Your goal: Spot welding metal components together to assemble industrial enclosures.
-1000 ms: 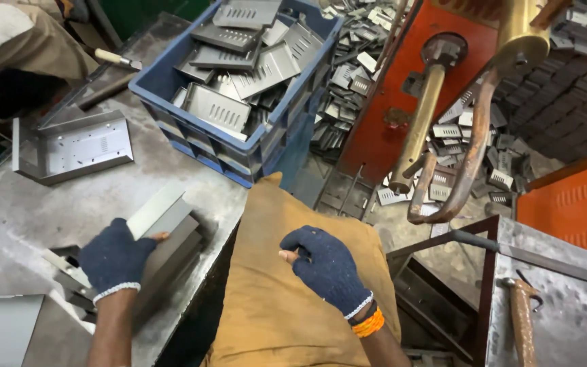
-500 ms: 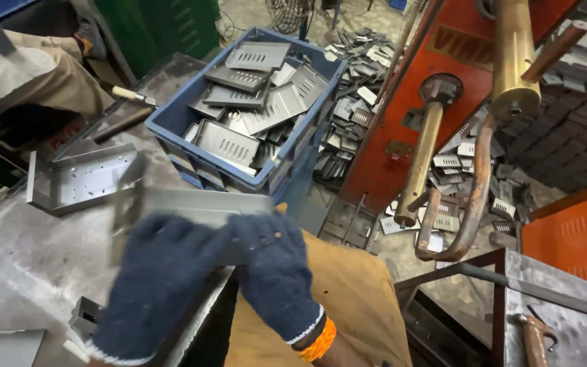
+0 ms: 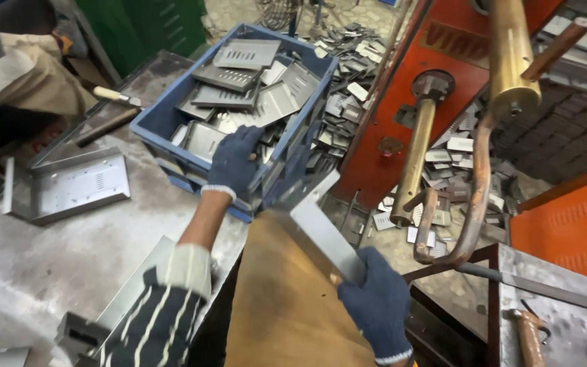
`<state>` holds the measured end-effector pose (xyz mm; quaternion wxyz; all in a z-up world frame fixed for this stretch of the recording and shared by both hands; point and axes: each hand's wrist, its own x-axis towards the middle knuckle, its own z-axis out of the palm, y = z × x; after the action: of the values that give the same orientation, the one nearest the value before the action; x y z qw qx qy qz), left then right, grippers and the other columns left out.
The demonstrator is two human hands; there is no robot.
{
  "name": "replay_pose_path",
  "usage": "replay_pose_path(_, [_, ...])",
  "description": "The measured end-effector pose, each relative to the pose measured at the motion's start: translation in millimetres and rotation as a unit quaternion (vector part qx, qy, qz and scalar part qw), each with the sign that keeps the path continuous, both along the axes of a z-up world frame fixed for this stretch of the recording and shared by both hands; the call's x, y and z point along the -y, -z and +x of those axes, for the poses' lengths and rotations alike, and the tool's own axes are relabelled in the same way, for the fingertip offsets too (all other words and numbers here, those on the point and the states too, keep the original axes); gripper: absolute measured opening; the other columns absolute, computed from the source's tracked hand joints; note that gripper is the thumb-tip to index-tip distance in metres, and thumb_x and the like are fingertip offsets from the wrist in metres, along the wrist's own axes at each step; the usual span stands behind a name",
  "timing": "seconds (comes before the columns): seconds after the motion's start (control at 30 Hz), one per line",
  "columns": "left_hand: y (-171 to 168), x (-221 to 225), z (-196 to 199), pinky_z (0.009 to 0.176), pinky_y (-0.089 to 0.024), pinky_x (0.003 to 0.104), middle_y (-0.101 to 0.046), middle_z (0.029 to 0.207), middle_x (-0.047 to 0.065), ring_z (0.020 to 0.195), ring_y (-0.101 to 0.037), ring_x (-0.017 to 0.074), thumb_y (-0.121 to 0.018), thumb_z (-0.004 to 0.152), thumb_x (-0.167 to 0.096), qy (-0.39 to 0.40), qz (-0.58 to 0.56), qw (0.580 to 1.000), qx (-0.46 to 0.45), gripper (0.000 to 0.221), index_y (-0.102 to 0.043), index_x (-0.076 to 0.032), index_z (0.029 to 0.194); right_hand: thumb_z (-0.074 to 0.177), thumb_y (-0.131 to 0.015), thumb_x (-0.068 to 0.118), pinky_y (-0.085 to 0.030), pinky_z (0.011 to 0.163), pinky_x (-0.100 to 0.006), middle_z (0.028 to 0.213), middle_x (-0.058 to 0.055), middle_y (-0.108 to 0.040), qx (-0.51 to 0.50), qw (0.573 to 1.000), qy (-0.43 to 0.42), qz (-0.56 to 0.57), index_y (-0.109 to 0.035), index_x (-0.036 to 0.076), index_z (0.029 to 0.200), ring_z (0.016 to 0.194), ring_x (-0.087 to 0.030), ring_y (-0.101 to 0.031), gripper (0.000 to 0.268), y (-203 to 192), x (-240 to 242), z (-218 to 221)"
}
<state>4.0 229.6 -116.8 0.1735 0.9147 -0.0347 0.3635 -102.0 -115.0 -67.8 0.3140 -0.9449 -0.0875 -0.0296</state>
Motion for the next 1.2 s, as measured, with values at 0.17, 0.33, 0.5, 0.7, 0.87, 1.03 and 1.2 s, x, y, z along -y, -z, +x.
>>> replay_pose_path(0.17, [3.9,-9.4,68.1,0.086,-0.049,0.050,-0.068,0.115,0.020,0.106,-0.065,0.0386,-0.069,0.069,-0.013,-0.059,0.089,0.984,-0.142,0.059,-0.061,-0.004,0.127,0.060,-0.090,0.039,-0.056,0.074,-0.046,0.084,-0.013,-0.076,-0.076,0.995,0.040,-0.045,-0.069,0.017,0.109,0.083,-0.034,-0.074,0.057,16.3,21.7,-12.6])
replay_pose_path(0.33, [46.4,-18.0,121.4,0.084,-0.056,0.046,-0.073,0.104,0.017,0.098,-0.071,0.0354,-0.066,0.088,-0.019,-0.135,0.142,0.959,-0.203,0.025,-0.072,-0.009,0.111,0.059,-0.094,0.040,-0.056,0.075,-0.046,0.085,-0.014,-0.075,-0.082,0.995,0.050,-0.036,-0.069,0.019,0.114,0.083,-0.035,-0.073,0.064,17.1,25.8,-7.3])
replay_pose_path(0.5, [36.2,-16.3,124.1,0.067,-0.056,0.051,-0.070,0.077,0.017,0.074,-0.071,0.0374,-0.068,0.081,-0.029,-0.069,0.144,0.969,-0.188,0.018,-0.074,-0.013,0.076,0.058,-0.092,0.037,-0.057,0.071,-0.043,0.076,-0.011,-0.074,-0.110,0.992,0.062,0.001,-0.071,0.016,0.105,0.073,-0.030,-0.074,0.057,18.8,28.5,-7.0])
replay_pose_path(0.7, [-72.9,-8.0,11.4,0.060,-0.049,0.047,-0.062,0.068,0.019,0.062,-0.062,0.0377,-0.078,0.087,-0.028,-0.055,-0.186,0.979,-0.055,0.032,-0.065,0.000,0.081,0.062,-0.095,0.026,-0.053,0.060,-0.038,0.063,-0.013,-0.063,-0.102,0.988,0.065,0.094,-0.068,0.006,0.097,0.057,-0.022,-0.059,0.048,11.8,17.2,-16.7])
replay_pose_path(0.87, [-78.2,16.7,-77.8,0.079,-0.055,0.039,-0.065,0.095,0.011,0.087,-0.064,0.0239,-0.076,0.096,-0.019,0.026,-0.416,0.908,0.035,0.026,-0.060,-0.004,0.109,0.065,-0.088,0.010,-0.053,0.061,-0.033,0.075,-0.008,-0.071,-0.134,0.941,0.053,0.305,-0.070,0.003,0.101,0.064,-0.016,-0.062,0.041,-21.2,4.2,-33.7])
replay_pose_path(1.03, [-32.0,58.7,-117.4,0.109,-0.052,0.038,-0.063,0.135,0.005,0.121,-0.065,0.0198,-0.073,0.086,-0.017,0.281,-0.710,0.638,0.096,0.071,-0.040,-0.018,0.149,0.067,-0.084,0.004,-0.056,0.077,-0.032,0.096,-0.009,-0.075,-0.075,0.873,0.010,0.482,-0.068,-0.002,0.107,0.084,-0.018,-0.070,0.043,-37.2,48.2,-64.3])
replay_pose_path(1.2, [86.0,140.9,-128.7,0.065,-0.054,0.041,-0.068,0.096,0.013,0.078,-0.064,0.0262,-0.051,0.101,-0.047,0.272,-0.918,0.256,-0.134,0.045,-0.057,-0.010,0.124,0.076,-0.080,0.011,-0.056,0.084,-0.034,0.107,-0.010,-0.072,-0.052,0.833,0.049,0.548,-0.063,-0.001,0.119,0.094,-0.020,-0.069,0.047,10.4,141.7,-128.5])
